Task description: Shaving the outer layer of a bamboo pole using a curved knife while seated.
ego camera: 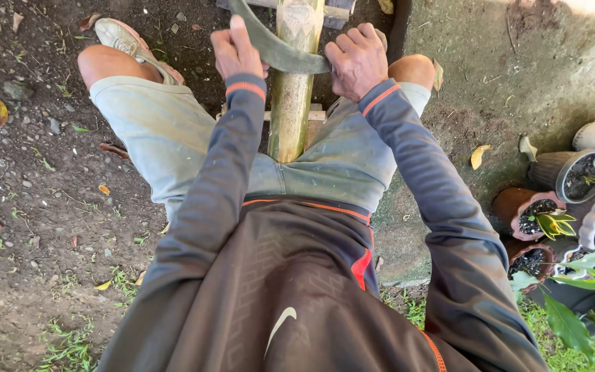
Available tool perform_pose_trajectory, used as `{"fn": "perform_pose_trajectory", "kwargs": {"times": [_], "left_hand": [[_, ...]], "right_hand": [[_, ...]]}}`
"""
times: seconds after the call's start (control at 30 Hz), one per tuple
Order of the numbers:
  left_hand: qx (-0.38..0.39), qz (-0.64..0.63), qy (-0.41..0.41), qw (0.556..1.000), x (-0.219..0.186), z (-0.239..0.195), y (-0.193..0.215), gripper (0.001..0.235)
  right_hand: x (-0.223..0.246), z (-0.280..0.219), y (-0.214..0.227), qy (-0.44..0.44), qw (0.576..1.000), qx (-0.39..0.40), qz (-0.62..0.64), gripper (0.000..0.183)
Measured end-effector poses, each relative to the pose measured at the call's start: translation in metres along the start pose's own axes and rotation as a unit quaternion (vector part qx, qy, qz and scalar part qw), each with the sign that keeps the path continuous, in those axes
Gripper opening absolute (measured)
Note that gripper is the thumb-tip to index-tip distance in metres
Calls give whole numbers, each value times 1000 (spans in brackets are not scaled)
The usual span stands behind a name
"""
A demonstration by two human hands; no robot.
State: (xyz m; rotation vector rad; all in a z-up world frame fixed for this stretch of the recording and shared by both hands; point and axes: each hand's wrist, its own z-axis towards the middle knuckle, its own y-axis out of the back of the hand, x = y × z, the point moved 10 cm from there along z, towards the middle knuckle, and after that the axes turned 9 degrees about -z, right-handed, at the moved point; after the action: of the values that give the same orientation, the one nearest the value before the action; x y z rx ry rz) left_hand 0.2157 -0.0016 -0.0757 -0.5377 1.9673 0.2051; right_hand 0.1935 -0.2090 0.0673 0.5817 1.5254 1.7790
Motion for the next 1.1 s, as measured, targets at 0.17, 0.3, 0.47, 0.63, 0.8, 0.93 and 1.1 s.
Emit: {"fn": "perform_pose_trajectory", "kwargs": {"times": [0.17, 0.3, 0.47, 0.63, 0.8, 0.93, 1.1], "left_hand": [[-55, 66, -218, 972, 4, 29, -4, 46], [48, 31, -4, 998, -42, -3, -29, 28], [44, 103, -127, 986, -51, 10, -29, 27], [86, 111, -244, 960, -109, -18, -38, 20], [107, 350, -529, 766, -142, -44, -66, 37], [215, 334, -469, 789, -116, 6, -94, 40], [179, 234, -426, 856, -85, 82, -127, 26]], "right_hand": [[-3, -2, 15, -17, 999, -36, 31, 33], [-23, -1, 14, -68, 994, -43, 71, 31], [-30, 2, 37, -71, 989, -71, 110, 30], [-57, -5, 13, -230, 923, -85, 298, 16], [-73, -4, -32, -293, 887, 5, 356, 14], [-98, 8, -24, -292, 897, -33, 332, 14], [-122, 36, -8, -204, 952, -142, 177, 16]]}}
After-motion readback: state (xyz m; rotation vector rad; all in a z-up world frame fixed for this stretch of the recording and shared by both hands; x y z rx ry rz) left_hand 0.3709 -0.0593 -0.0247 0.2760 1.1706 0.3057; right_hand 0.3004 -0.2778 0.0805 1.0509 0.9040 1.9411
